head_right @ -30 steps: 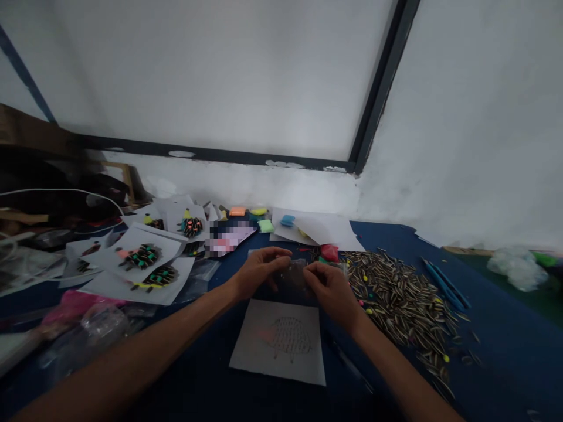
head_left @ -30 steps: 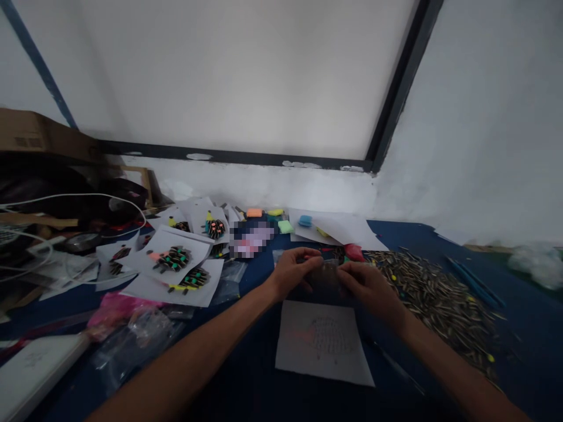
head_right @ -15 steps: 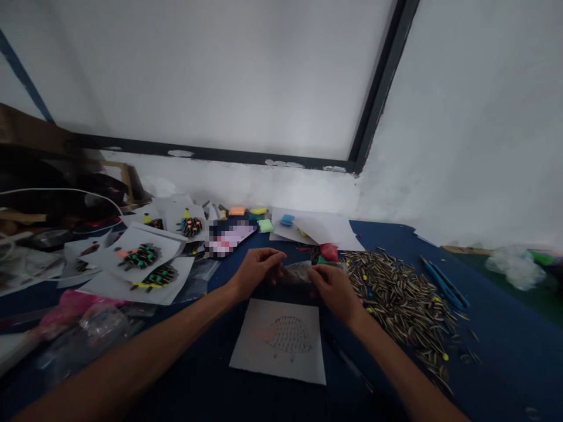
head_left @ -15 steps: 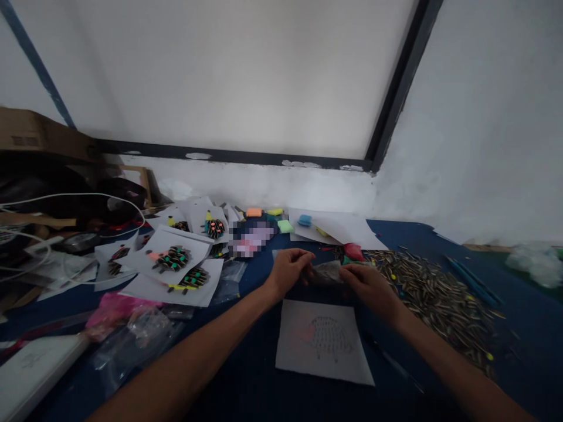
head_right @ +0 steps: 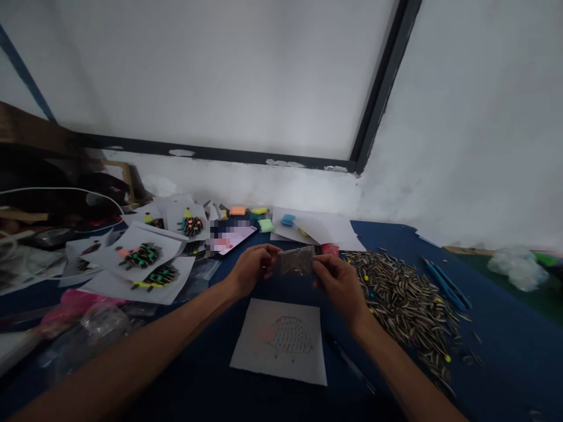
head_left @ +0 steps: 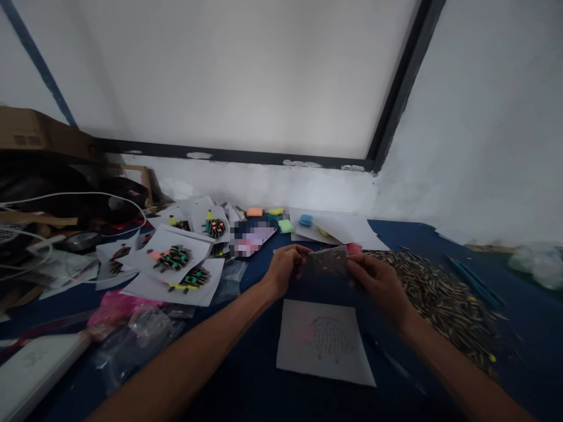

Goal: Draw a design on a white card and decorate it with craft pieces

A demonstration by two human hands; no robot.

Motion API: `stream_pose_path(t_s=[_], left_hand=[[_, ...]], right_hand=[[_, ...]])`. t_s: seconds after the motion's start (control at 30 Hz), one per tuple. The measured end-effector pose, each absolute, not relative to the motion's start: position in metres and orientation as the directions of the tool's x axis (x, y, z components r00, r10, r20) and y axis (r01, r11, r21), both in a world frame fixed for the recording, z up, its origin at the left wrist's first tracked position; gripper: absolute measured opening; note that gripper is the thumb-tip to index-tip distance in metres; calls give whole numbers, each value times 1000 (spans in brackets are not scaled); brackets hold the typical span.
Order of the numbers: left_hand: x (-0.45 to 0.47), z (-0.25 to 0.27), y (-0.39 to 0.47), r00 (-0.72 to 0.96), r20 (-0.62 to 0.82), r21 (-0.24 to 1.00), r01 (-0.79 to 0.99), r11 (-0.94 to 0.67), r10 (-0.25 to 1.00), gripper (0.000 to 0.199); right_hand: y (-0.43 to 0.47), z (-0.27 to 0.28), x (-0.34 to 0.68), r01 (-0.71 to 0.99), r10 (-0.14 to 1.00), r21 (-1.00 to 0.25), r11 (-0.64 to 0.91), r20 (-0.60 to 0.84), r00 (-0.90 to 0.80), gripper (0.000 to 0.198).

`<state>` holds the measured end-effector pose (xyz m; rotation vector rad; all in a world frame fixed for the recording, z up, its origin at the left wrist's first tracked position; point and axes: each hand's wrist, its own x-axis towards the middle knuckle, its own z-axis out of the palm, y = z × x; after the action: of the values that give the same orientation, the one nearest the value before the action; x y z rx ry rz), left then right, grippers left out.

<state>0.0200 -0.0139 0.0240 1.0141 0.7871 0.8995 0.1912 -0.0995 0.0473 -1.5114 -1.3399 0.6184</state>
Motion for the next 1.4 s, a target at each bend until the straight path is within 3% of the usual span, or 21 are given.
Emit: stream_pose_path(t_s=[0.1,0.17,0.27,0.73,0.93,1.07,1.27,1.4], left_hand=[[20,27,-17,508,-101,939,-235,250,855,25],[22,30,-21,562,-40,974,-162,157,826,34],[23,32,-29,618,-47,980,-125,157,784,32],[23,29,-27,576,-102,926,-243,289,811,22],[21,27,-26,585,-48,956,-207,206,809,29],[21,28,-27,598,-6,969,-195,153,802,30],[23,25,-27,616,-92,931,-226,287,783,29],[23,24,-26,629,-103,917,-240,318,771,27]], right_hand=[[-100,48,190,449,933,-888,99,240,267,32],[-101,48,188,431,940,-896,101,228,253,31],[-103,49,182,390,958,-915,102,196,210,30],[-106,46,178,372,989,-926,63,107,97,33],[-105,44,179,316,992,-947,62,93,85,29],[-105,43,178,333,986,-936,114,148,77,24],[-109,44,174,519,921,-813,264,372,115,11],[-110,43,173,529,917,-806,266,380,119,12]])
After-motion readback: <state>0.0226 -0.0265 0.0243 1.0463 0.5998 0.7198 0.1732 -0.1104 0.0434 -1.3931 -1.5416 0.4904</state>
